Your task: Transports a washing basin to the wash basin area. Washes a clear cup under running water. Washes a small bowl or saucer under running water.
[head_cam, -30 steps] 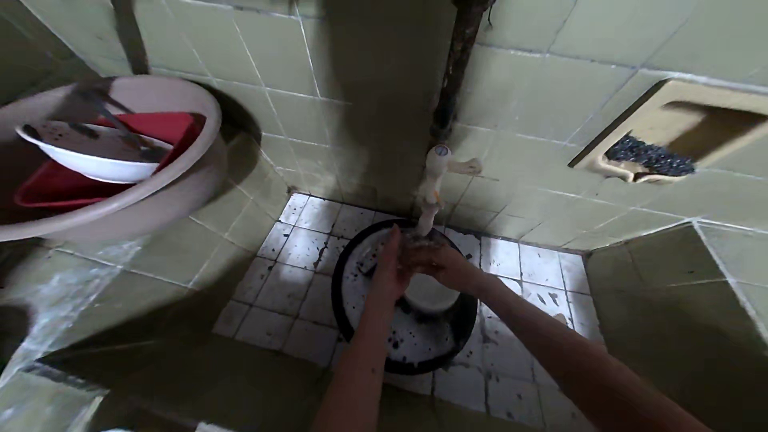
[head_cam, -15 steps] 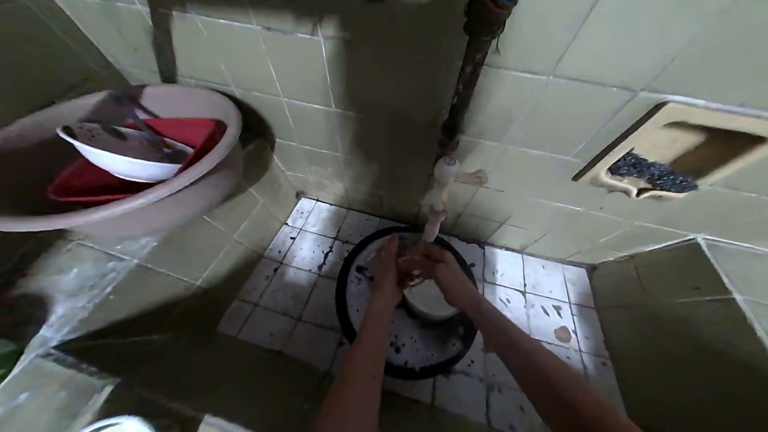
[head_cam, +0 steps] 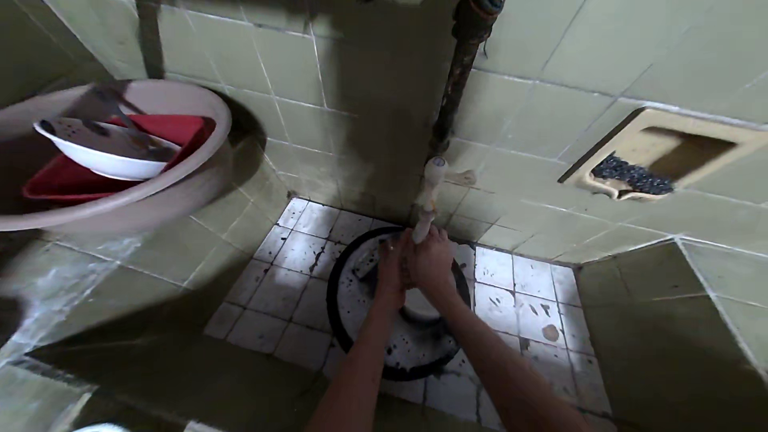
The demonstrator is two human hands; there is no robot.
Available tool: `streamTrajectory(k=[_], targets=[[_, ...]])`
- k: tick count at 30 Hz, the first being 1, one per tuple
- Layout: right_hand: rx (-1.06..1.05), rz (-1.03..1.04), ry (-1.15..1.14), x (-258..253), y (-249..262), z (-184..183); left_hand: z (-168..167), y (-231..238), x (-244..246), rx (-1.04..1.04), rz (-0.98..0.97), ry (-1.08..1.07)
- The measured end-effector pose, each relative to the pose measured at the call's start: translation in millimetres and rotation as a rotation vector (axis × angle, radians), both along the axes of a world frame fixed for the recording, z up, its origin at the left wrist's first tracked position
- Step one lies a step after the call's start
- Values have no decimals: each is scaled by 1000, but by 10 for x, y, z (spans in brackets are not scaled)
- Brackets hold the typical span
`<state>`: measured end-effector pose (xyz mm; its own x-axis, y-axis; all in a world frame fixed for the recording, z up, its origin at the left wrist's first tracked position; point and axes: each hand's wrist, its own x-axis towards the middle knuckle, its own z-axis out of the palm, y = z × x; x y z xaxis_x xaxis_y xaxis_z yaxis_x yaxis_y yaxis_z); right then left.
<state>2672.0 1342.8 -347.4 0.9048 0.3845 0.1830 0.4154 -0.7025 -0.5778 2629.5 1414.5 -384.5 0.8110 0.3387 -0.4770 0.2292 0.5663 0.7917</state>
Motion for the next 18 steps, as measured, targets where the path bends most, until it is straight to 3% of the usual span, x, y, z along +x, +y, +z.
streamTrajectory(k=[3, 6, 11, 15, 18], targets=[[193, -26, -24, -151, 110, -237, -87, -116, -3, 101, 187, -62], [399, 65, 5, -102, 45, -418, -38, -129, 6, 136, 257, -25], [709, -149, 624, 218, 45, -141, 23, -152, 62, 83, 331, -60], [1048, -214, 908, -78, 118, -233, 6, -44, 110, 159, 405, -90], [1323, -275, 1099, -215, 119, -416, -19, -46, 52, 294, 326, -128]])
